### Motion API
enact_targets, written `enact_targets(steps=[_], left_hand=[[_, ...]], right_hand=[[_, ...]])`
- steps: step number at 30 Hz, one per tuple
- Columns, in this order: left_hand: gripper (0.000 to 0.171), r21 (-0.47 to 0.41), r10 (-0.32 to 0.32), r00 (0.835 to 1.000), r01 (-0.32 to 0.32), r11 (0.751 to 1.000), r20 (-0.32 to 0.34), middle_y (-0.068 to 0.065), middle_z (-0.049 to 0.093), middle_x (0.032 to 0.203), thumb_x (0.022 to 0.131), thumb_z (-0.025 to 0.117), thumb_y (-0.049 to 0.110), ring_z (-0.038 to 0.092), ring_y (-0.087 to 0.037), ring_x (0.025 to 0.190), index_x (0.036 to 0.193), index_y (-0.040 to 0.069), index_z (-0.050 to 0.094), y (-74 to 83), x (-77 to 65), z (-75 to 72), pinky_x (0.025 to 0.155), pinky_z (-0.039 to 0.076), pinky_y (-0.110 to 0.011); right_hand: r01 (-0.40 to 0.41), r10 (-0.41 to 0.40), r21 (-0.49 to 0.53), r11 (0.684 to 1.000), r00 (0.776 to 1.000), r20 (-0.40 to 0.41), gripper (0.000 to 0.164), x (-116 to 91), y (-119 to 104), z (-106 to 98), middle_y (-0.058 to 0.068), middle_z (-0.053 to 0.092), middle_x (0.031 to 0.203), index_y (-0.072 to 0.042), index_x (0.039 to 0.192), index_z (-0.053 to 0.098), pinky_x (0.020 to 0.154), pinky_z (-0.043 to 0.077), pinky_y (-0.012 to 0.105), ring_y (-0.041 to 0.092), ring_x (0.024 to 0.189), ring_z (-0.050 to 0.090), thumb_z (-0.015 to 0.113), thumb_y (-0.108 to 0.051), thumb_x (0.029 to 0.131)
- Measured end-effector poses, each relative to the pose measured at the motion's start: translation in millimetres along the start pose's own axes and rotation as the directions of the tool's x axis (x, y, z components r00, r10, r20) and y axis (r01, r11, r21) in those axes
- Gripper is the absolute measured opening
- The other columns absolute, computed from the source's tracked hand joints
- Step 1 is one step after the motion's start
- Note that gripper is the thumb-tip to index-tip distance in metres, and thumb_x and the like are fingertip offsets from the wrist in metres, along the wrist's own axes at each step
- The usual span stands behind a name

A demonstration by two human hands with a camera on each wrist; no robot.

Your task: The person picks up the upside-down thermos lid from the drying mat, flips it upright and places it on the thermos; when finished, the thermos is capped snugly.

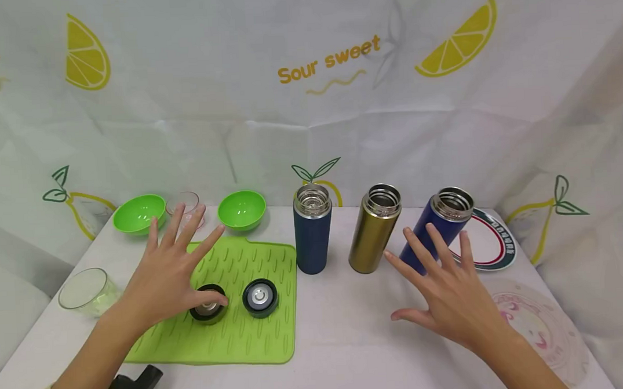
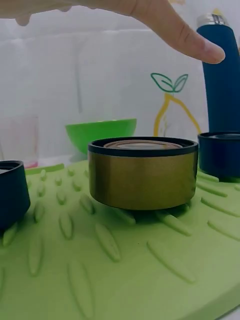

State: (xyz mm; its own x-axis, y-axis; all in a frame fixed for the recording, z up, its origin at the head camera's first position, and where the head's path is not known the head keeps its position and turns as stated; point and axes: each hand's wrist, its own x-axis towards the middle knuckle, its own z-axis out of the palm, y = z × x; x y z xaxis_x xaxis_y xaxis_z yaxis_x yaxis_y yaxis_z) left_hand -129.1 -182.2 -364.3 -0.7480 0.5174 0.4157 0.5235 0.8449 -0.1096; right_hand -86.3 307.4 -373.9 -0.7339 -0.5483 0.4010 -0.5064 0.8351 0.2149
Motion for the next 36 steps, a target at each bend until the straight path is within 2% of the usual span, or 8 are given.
enact_targets(steps=[4, 7, 11, 15, 19, 22, 29, 36], left_hand=[[0.122, -0.107, -0.040, 0.999, 0.039, 0.994, -0.007, -0.009, 0.008, 0.174, 0.062, 0.062, 0.093, 0.003, -0.036, 0.162, 0.161, 0.028, 0.032, -7.8, -10.0, -7.8, 0.122, 0.015, -0.075], [0.121, -0.208, -0.079, 0.996, 0.072, 0.975, -0.028, -0.012, 0.017, 0.172, 0.066, 0.061, 0.093, 0.016, -0.039, 0.159, 0.162, 0.025, 0.031, -14.8, -19.5, -9.6, 0.121, 0.025, -0.070], [0.126, -0.298, -0.151, 0.988, 0.137, 0.945, -0.025, -0.013, 0.023, 0.170, 0.064, 0.073, 0.084, 0.030, -0.043, 0.151, 0.163, 0.022, 0.027, -22.1, -34.9, -9.2, 0.111, 0.040, -0.066], [0.125, -0.394, -0.257, 0.966, 0.252, 0.884, 0.041, -0.013, 0.026, 0.168, 0.063, 0.091, 0.057, 0.033, -0.045, 0.146, 0.164, 0.023, 0.025, -25.8, -52.7, -6.7, 0.102, 0.044, -0.070], [0.114, -0.487, -0.338, 0.934, 0.348, 0.801, 0.112, -0.017, 0.032, 0.163, 0.068, 0.094, 0.038, 0.034, -0.048, 0.143, 0.161, 0.022, 0.031, -29.5, -70.2, -0.6, 0.102, 0.039, -0.073], [0.107, -0.504, -0.370, 0.914, 0.401, 0.765, 0.165, -0.022, 0.037, 0.158, 0.071, 0.093, 0.036, 0.037, -0.049, 0.141, 0.159, 0.016, 0.035, -32.6, -81.0, 4.9, 0.103, 0.037, -0.074], [0.104, -0.453, -0.422, 0.856, 0.516, 0.727, 0.298, -0.030, 0.048, 0.146, 0.071, 0.092, 0.039, 0.045, -0.052, 0.134, 0.153, 0.000, 0.041, -38.7, -95.9, 14.3, 0.106, 0.038, -0.072], [0.088, -0.459, -0.439, 0.848, 0.530, 0.713, 0.298, -0.027, 0.061, 0.133, 0.071, 0.093, 0.027, 0.058, -0.050, 0.124, 0.142, -0.005, 0.053, -44.1, -101.7, 22.6, 0.103, 0.046, -0.066]], right_hand=[[0.026, -0.023, 0.039, 0.999, 0.997, -0.077, 0.094, 2.4, -4.5, -5.8, 0.013, 0.022, 0.171, -0.032, 0.153, 0.045, 0.125, -0.003, 0.072, 0.044, 0.157, 0.015, 0.033, -0.093, 0.083], [0.044, -0.035, 0.073, 0.996, 0.991, -0.127, 0.092, 4.9, -9.1, -10.0, 0.017, 0.032, 0.165, -0.029, 0.150, 0.050, 0.129, 0.001, 0.066, 0.041, 0.155, 0.022, 0.036, -0.091, 0.084], [0.061, -0.043, 0.120, 0.991, 0.988, -0.149, 0.089, 7.4, -15.4, -13.1, 0.017, 0.039, 0.160, -0.028, 0.150, 0.052, 0.133, 0.003, 0.055, 0.035, 0.155, 0.024, 0.039, -0.089, 0.086], [0.092, -0.060, 0.169, 0.981, 0.981, -0.184, 0.087, 9.2, -21.4, -11.5, 0.018, 0.047, 0.154, -0.022, 0.144, 0.059, 0.134, 0.006, 0.048, 0.035, 0.150, 0.032, 0.043, -0.086, 0.087], [0.100, -0.061, 0.216, 0.971, 0.982, -0.180, 0.086, 8.2, -26.9, -5.9, 0.018, 0.051, 0.151, -0.019, 0.142, 0.061, 0.135, 0.007, 0.039, 0.031, 0.147, 0.036, 0.046, -0.084, 0.088], [0.101, -0.057, 0.266, 0.959, 0.984, -0.168, 0.085, 7.6, -29.7, -0.5, 0.018, 0.053, 0.149, -0.018, 0.143, 0.061, 0.134, 0.008, 0.033, 0.026, 0.148, 0.036, 0.049, -0.082, 0.088], [0.162, -0.085, 0.323, 0.932, 0.967, -0.239, 0.080, 11.1, -36.1, 10.6, 0.017, 0.057, 0.145, -0.015, 0.143, 0.061, 0.134, 0.013, 0.031, 0.024, 0.145, 0.042, 0.055, -0.075, 0.090], [0.125, -0.059, 0.362, 0.924, 0.980, -0.189, 0.080, 10.2, -39.4, 15.6, 0.015, 0.055, 0.148, -0.016, 0.145, 0.058, 0.133, 0.011, 0.027, 0.014, 0.152, 0.034, 0.056, -0.074, 0.089]])
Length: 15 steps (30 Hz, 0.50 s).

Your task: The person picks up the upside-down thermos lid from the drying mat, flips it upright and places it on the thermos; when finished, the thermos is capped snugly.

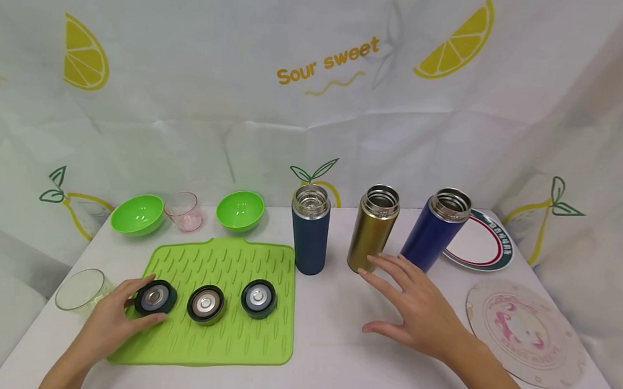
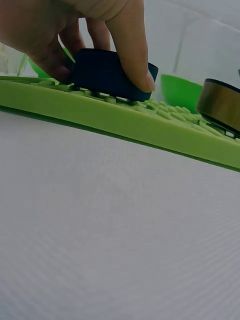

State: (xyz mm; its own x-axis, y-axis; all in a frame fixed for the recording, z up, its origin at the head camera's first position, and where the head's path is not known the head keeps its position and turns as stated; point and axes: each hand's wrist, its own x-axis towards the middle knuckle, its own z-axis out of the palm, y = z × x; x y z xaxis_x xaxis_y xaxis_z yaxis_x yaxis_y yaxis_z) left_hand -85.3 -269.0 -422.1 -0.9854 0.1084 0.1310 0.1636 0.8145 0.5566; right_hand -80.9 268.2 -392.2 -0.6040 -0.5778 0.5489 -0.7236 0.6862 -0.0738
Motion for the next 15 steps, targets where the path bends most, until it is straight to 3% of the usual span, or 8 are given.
enact_targets(steps=[4, 7, 12, 15], left_hand=[[0.084, -0.004, -0.012, 1.000, 0.012, 1.000, 0.005, -0.026, 0.063, 0.132, 0.070, 0.094, 0.025, 0.061, -0.047, 0.119, 0.140, -0.003, 0.056, -2.9, -0.1, -0.2, 0.100, 0.050, -0.062], [0.081, 0.007, 0.002, 1.000, -0.002, 1.000, -0.016, -0.022, 0.065, 0.130, 0.069, 0.094, 0.026, 0.065, -0.041, 0.113, 0.138, 0.000, 0.059, 0.0, 2.2, -1.5, 0.093, 0.056, -0.052], [0.078, -0.014, 0.068, 0.996, -0.069, 0.998, -0.066, -0.014, 0.066, 0.130, 0.069, 0.095, 0.026, 0.065, -0.031, 0.115, 0.136, 0.005, 0.062, 21.0, 10.4, -6.5, 0.089, 0.059, -0.040], [0.077, -0.048, 0.115, 0.989, -0.119, 0.992, -0.090, -0.008, 0.066, 0.130, 0.068, 0.095, 0.025, 0.063, -0.023, 0.116, 0.136, 0.008, 0.063, 41.0, 15.4, -8.2, 0.091, 0.058, -0.034]], right_hand=[[-0.035, 0.034, 0.021, 0.999, 0.999, 0.035, 0.081, -1.2, -0.3, 2.1, 0.012, 0.054, 0.150, -0.017, 0.146, 0.057, 0.132, 0.012, 0.023, 0.015, 0.149, 0.038, 0.061, -0.072, 0.088], [-0.062, 0.060, 0.030, 0.998, 0.996, 0.059, 0.082, -1.1, -1.1, 2.5, 0.009, 0.053, 0.151, -0.019, 0.147, 0.056, 0.129, 0.013, 0.016, 0.018, 0.145, 0.042, 0.068, -0.069, 0.084], [-0.118, 0.114, 0.034, 0.992, 0.988, 0.102, 0.084, 1.8, -4.4, 1.7, 0.003, 0.053, 0.152, -0.023, 0.149, 0.054, 0.122, 0.015, 0.006, 0.017, 0.141, 0.046, 0.081, -0.059, 0.077], [-0.119, 0.115, 0.042, 0.992, 0.990, 0.082, 0.083, 6.1, -6.6, 2.2, 0.001, 0.054, 0.151, -0.023, 0.148, 0.055, 0.118, 0.021, 0.004, 0.015, 0.138, 0.049, 0.083, -0.056, 0.077]])
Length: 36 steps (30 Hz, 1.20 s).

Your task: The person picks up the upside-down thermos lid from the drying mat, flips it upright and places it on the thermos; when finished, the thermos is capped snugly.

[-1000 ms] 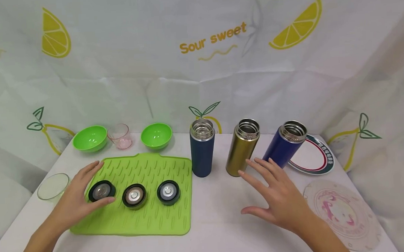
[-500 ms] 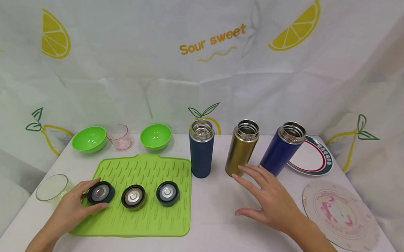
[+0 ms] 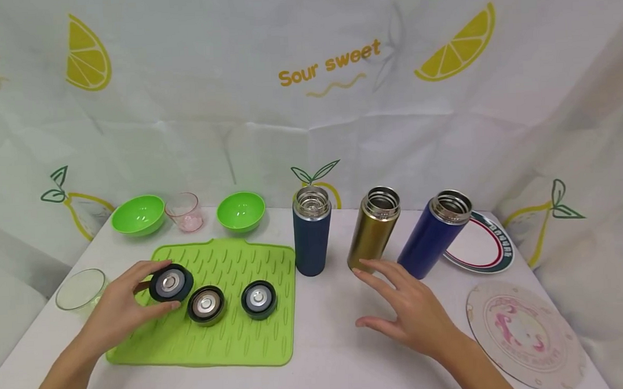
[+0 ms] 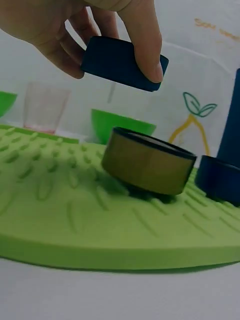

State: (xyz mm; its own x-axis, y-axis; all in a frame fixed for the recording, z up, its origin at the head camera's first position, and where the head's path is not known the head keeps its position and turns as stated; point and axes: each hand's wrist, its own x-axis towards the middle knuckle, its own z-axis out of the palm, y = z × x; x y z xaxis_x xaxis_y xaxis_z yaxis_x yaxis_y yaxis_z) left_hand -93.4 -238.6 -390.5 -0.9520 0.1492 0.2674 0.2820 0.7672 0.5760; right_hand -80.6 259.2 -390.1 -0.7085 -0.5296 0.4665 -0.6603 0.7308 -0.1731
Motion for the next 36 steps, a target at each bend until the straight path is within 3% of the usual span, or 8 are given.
enact_targets(steps=[4, 10, 15, 19, 24, 29, 36], left_hand=[[0.078, -0.070, 0.080, 0.997, -0.082, 0.994, -0.023, -0.002, 0.067, 0.129, 0.066, 0.096, 0.020, 0.062, -0.012, 0.113, 0.136, 0.013, 0.064, 26.9, 8.8, 6.7, 0.093, 0.057, -0.026], [0.079, -0.146, 0.174, 0.985, -0.174, 0.974, -0.013, 0.003, 0.066, 0.128, 0.062, 0.097, 0.012, 0.064, -0.018, 0.116, 0.134, 0.015, 0.065, 59.5, 16.1, 25.0, 0.097, 0.057, -0.037], [0.079, -0.226, 0.274, 0.962, -0.269, 0.936, -0.010, 0.002, 0.063, 0.129, 0.062, 0.096, 0.009, 0.064, -0.018, 0.117, 0.135, 0.015, 0.066, 82.6, 23.7, 34.9, 0.098, 0.056, -0.033], [0.079, -0.268, 0.333, 0.943, -0.326, 0.907, -0.020, 0.000, 0.062, 0.130, 0.063, 0.097, 0.011, 0.063, -0.018, 0.118, 0.135, 0.014, 0.066, 98.0, 30.0, 39.9, 0.098, 0.056, -0.031], [0.077, -0.309, 0.362, 0.932, -0.349, 0.885, -0.014, -0.001, 0.064, 0.131, 0.065, 0.095, 0.011, 0.065, -0.020, 0.118, 0.136, 0.013, 0.065, 112.2, 35.5, 47.6, 0.097, 0.057, -0.031], [0.077, -0.356, 0.380, 0.925, -0.358, 0.863, -0.008, -0.002, 0.066, 0.131, 0.065, 0.095, 0.010, 0.065, -0.019, 0.120, 0.136, 0.013, 0.065, 127.3, 44.0, 56.2, 0.100, 0.057, -0.034], [0.074, -0.429, 0.390, 0.921, -0.357, 0.830, -0.012, -0.002, 0.068, 0.133, 0.067, 0.094, 0.010, 0.064, -0.018, 0.124, 0.135, 0.012, 0.064, 146.2, 57.8, 69.1, 0.104, 0.056, -0.036]], right_hand=[[0.048, -0.046, 0.025, 0.999, 0.996, -0.081, 0.076, 7.3, -3.3, 3.2, 0.001, 0.058, 0.146, -0.020, 0.145, 0.058, 0.111, 0.033, 0.004, 0.013, 0.132, 0.055, 0.078, -0.058, 0.082], [0.071, -0.061, 0.086, 0.994, 0.992, -0.114, 0.075, 17.3, -11.0, 8.7, 0.001, 0.061, 0.144, -0.017, 0.143, 0.059, 0.112, 0.034, 0.004, 0.012, 0.130, 0.058, 0.080, -0.054, 0.081], [0.109, -0.087, 0.138, 0.984, 0.984, -0.158, 0.072, 24.7, -16.6, 11.9, 0.003, 0.062, 0.142, -0.013, 0.142, 0.060, 0.110, 0.037, 0.004, 0.011, 0.130, 0.058, 0.077, -0.054, 0.086], [0.095, -0.071, 0.170, 0.981, 0.987, -0.141, 0.072, 32.3, -21.0, 12.7, 0.003, 0.061, 0.143, -0.014, 0.144, 0.059, 0.107, 0.041, 0.005, 0.012, 0.130, 0.059, 0.080, -0.050, 0.085], [0.045, -0.023, 0.228, 0.973, 0.995, -0.098, 0.074, 40.2, -26.6, 12.6, 0.003, 0.060, 0.144, -0.015, 0.145, 0.058, 0.107, 0.042, 0.007, 0.014, 0.130, 0.060, 0.085, -0.043, 0.081], [0.034, -0.002, 0.301, 0.953, 0.994, -0.105, 0.076, 47.7, -31.1, 12.4, 0.005, 0.060, 0.143, -0.012, 0.144, 0.058, 0.105, 0.046, 0.009, 0.013, 0.128, 0.061, 0.089, -0.030, 0.077], [0.001, 0.055, 0.451, 0.892, 0.992, -0.111, 0.079, 58.9, -37.0, 11.5, 0.012, 0.060, 0.140, -0.006, 0.144, 0.055, 0.103, 0.053, 0.017, 0.013, 0.121, 0.066, 0.089, -0.006, 0.072]])
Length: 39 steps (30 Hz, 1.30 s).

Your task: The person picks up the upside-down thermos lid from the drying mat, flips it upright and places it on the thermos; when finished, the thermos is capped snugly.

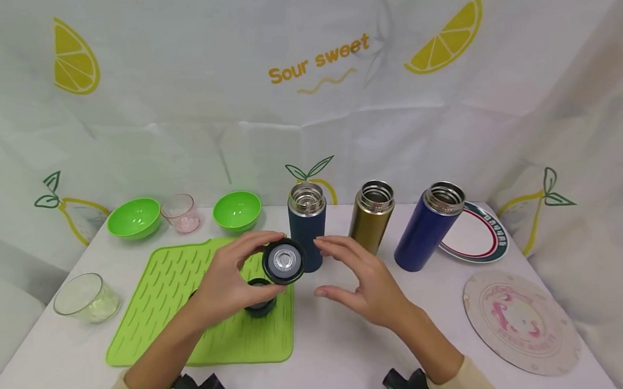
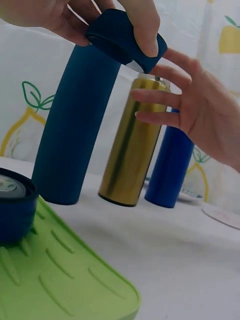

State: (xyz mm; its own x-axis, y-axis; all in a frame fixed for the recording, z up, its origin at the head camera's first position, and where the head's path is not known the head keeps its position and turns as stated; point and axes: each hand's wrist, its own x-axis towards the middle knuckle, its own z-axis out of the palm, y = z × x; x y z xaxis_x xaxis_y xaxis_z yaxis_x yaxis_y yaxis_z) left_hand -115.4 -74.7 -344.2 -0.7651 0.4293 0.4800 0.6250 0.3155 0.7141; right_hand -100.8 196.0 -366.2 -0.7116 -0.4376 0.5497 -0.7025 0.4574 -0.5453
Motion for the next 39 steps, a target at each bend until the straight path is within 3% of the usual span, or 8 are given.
enact_targets(steps=[4, 10, 18, 23, 27, 33, 39], left_hand=[[0.069, -0.064, -0.004, 1.000, 0.004, 0.998, -0.007, -0.004, 0.069, 0.131, 0.068, 0.094, 0.008, 0.065, -0.018, 0.123, 0.130, 0.011, 0.063, -1.7, 4.7, 6.7, 0.103, 0.057, -0.035], [0.050, -0.103, 0.001, 1.000, -0.001, 0.995, 0.001, -0.006, 0.069, 0.134, 0.069, 0.093, 0.005, 0.064, -0.021, 0.129, 0.108, 0.009, 0.063, -5.3, 6.8, 15.8, 0.107, 0.055, -0.033], [0.046, -0.059, 0.014, 1.000, -0.013, 0.998, 0.019, -0.003, 0.068, 0.136, 0.068, 0.094, 0.007, 0.063, -0.020, 0.130, 0.104, 0.011, 0.066, -7.1, 5.7, 20.0, 0.105, 0.055, -0.031], [0.050, -0.057, -0.003, 0.999, 0.005, 0.998, 0.033, -0.002, 0.065, 0.140, 0.071, 0.094, 0.012, 0.062, -0.020, 0.132, 0.112, 0.011, 0.066, -5.6, 6.4, 19.6, 0.102, 0.057, -0.028], [0.056, -0.105, -0.059, 0.998, 0.061, 0.993, 0.025, -0.004, 0.064, 0.137, 0.075, 0.091, 0.016, 0.062, -0.019, 0.128, 0.124, 0.012, 0.065, -5.1, 7.0, 18.3, 0.095, 0.060, -0.028], [0.032, -0.212, -0.227, 0.974, 0.227, 0.951, 0.023, -0.005, 0.076, 0.114, 0.091, 0.077, 0.021, 0.072, -0.014, 0.094, 0.122, 0.016, 0.068, -6.8, 7.0, 17.3, 0.077, 0.063, -0.026], [0.028, -0.248, -0.269, 0.963, 0.262, 0.933, 0.007, -0.007, 0.077, 0.107, 0.090, 0.077, 0.015, 0.072, -0.012, 0.086, 0.116, 0.015, 0.070, -5.3, 8.0, 17.7, 0.069, 0.063, -0.027]], right_hand=[[-0.019, 0.021, 0.113, 0.993, 1.000, -0.014, 0.072, 5.5, 0.1, 3.3, 0.014, 0.059, 0.139, -0.004, 0.144, 0.054, 0.098, 0.058, 0.023, 0.013, 0.115, 0.070, 0.082, 0.004, 0.077], [-0.066, 0.066, 0.292, 0.954, 0.998, 0.010, 0.061, 7.6, 0.3, 11.0, 0.011, 0.058, 0.140, -0.006, 0.144, 0.054, 0.093, 0.061, 0.027, 0.008, 0.110, 0.072, 0.071, 0.010, 0.088], [-0.059, 0.068, 0.337, 0.940, 0.998, -0.014, 0.044, 4.5, 0.0, 20.4, 0.019, 0.058, 0.138, 0.000, 0.133, 0.064, 0.089, 0.061, 0.022, 0.001, 0.119, 0.064, 0.067, 0.011, 0.090], [-0.058, 0.081, 0.387, 0.920, 0.996, -0.043, 0.043, 3.5, -0.2, 18.8, 0.007, 0.058, 0.138, 0.005, 0.131, 0.064, 0.090, 0.060, 0.020, 0.002, 0.118, 0.064, 0.066, 0.014, 0.089], [-0.093, 0.118, 0.398, 0.912, 0.992, -0.038, 0.043, 3.6, -2.0, 16.1, -0.005, 0.056, 0.140, 0.006, 0.130, 0.064, 0.090, 0.061, 0.022, 0.003, 0.118, 0.064, 0.067, 0.014, 0.088], [-0.090, 0.118, 0.380, 0.920, 0.992, -0.053, 0.043, 3.9, -1.7, 16.0, -0.006, 0.058, 0.140, 0.004, 0.127, 0.067, 0.087, 0.062, 0.023, 0.002, 0.117, 0.066, 0.071, 0.014, 0.085], [-0.085, 0.110, 0.373, 0.924, 0.993, -0.045, 0.043, 5.6, -3.4, 16.6, -0.006, 0.057, 0.140, 0.005, 0.126, 0.067, 0.086, 0.062, 0.025, 0.002, 0.120, 0.065, 0.071, 0.015, 0.085]])
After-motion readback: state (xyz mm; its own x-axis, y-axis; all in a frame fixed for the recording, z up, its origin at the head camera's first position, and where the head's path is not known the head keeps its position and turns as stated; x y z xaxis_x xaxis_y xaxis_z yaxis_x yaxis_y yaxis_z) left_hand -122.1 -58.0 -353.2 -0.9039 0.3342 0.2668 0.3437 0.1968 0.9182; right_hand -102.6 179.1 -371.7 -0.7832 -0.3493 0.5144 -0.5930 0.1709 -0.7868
